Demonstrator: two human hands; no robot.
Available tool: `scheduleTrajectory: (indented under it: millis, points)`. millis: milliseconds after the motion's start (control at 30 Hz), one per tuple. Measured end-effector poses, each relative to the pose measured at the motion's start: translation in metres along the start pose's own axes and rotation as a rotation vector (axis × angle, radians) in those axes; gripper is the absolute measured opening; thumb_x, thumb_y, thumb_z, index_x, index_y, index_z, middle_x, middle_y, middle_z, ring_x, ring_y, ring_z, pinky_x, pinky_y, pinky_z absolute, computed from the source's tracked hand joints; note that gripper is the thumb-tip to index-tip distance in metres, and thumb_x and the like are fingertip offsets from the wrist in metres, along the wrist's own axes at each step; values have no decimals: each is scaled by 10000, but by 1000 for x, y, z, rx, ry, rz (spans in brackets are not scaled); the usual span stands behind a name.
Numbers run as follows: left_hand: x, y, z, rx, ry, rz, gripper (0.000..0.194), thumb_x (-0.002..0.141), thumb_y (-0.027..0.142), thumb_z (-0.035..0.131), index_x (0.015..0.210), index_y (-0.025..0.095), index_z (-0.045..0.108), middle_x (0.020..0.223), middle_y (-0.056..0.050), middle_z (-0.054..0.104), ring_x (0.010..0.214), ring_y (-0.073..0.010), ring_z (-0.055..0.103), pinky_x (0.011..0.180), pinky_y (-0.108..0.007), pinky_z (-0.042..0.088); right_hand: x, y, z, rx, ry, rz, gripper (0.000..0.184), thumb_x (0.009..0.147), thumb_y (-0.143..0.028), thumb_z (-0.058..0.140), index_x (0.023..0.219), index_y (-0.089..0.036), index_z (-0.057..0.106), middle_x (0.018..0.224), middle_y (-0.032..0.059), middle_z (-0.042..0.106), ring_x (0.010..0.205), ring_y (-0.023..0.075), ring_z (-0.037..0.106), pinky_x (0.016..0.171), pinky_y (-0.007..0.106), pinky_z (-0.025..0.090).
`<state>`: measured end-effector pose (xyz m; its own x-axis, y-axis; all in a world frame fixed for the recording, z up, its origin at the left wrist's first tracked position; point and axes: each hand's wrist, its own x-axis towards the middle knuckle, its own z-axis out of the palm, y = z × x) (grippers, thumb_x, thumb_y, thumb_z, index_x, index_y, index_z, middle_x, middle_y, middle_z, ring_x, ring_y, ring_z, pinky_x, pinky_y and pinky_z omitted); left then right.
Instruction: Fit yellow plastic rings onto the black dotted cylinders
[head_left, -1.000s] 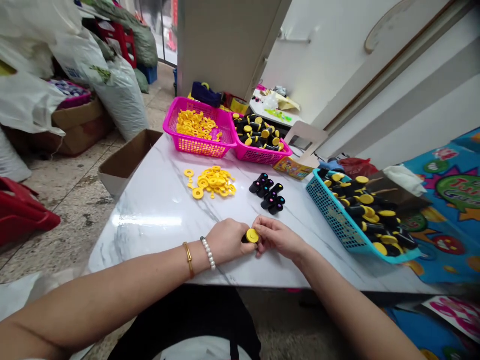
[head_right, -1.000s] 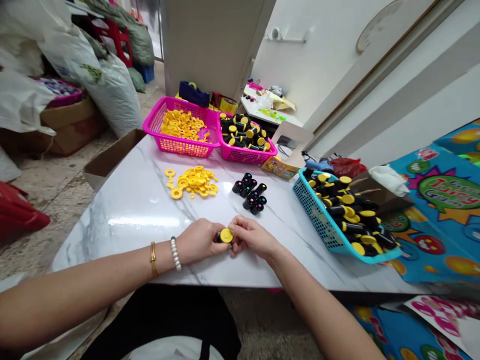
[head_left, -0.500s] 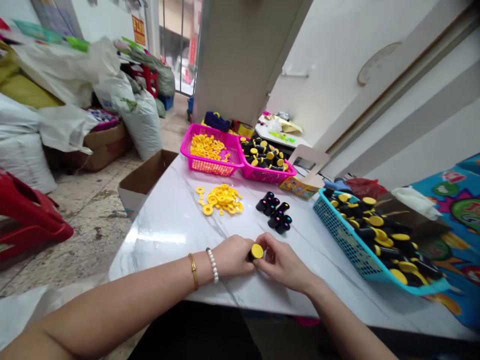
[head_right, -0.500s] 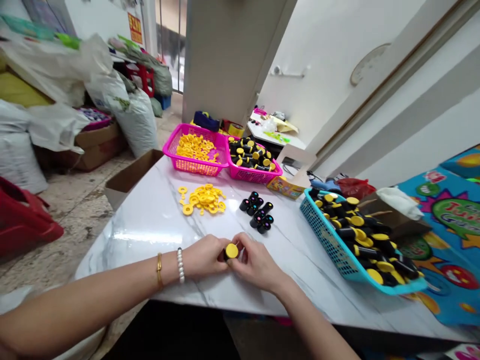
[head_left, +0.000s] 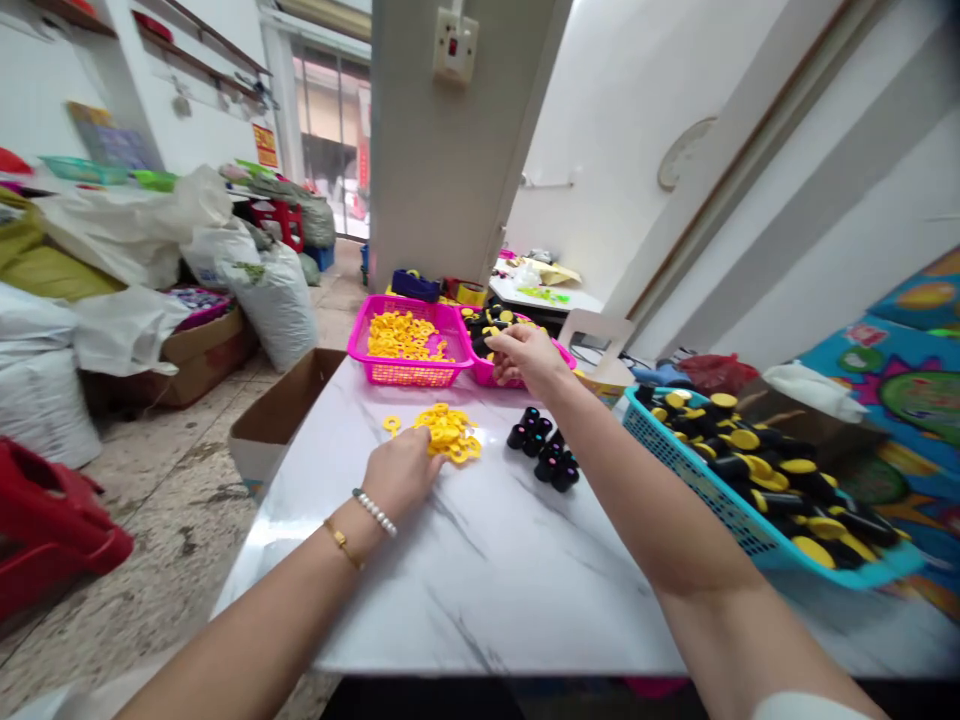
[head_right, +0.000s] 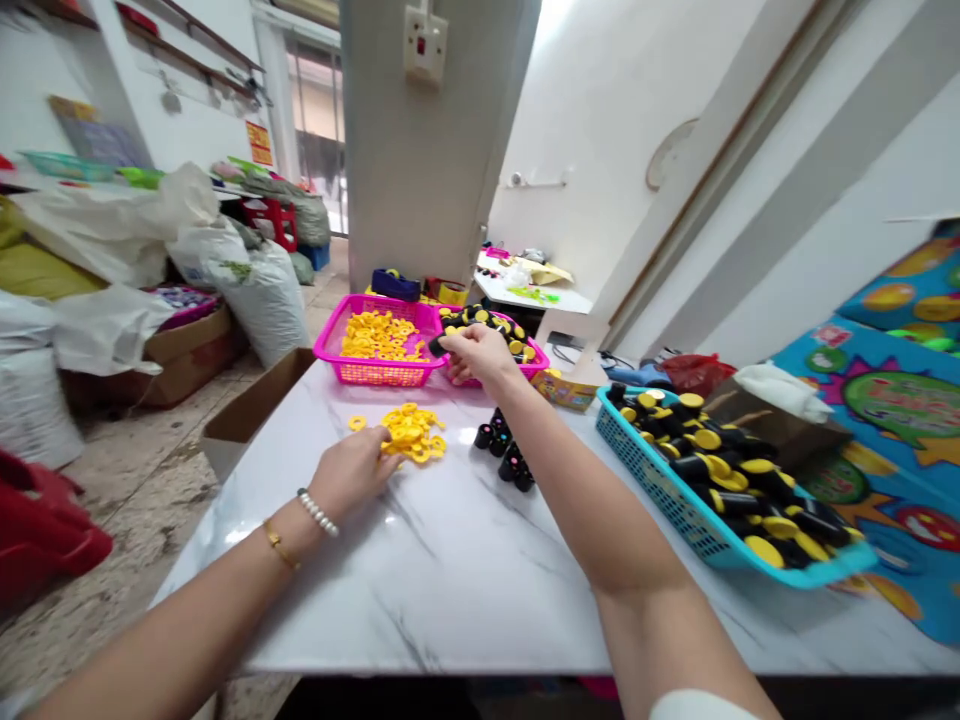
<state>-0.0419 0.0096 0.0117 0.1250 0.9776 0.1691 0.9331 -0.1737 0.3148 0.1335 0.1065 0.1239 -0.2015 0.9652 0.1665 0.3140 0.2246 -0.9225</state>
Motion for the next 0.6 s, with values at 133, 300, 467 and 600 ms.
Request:
scheduleTrajectory:
  millis: [133, 300, 467, 600]
  points:
    - [-1, 0, 9, 51, -6, 62, 263, 856, 384, 471, 934, 152, 566, 1054, -128, 553, 910, -252, 585, 726, -336, 464, -56, 21, -14, -37, -123, 3, 253, 669, -297, 713, 783, -198, 509, 626, -31, 630, 514, 113, 603, 395, 186, 482]
    - [-4, 11, 20, -160, -132, 252, 129, 838, 242, 479, 884, 178, 581, 1035, -83, 526, 917, -202, 561, 816, -315, 456, -104, 57, -53, -82, -89, 190, 263, 682, -265, 710, 885, -211, 552, 697, -11, 648, 549, 146, 633, 370, 215, 498]
    - [-4, 12, 23, -175, -30, 229, 170, 859, 285, 470, 966, 203, 573, 1042, -74, 535, 941, -209, 550, 829, -326, 454, -54, 71, -113, -138, 224, 198, 254, 675, -232, 701, 835, -193, 507, 629, -13, 611, 558, 151, 632, 407, 235, 517]
    - [0, 5, 27, -85, -26, 159, 219, 843, 302, 489, 1014, 194, 574, 1020, -83, 553, 973, -238, 551, 827, -345, 453, -13, 73, -146, -239, 467, 159, 286, 655, -193, 701, 820, -193, 467, 705, 6, 617, 621, 152, 634, 483, 254, 529]
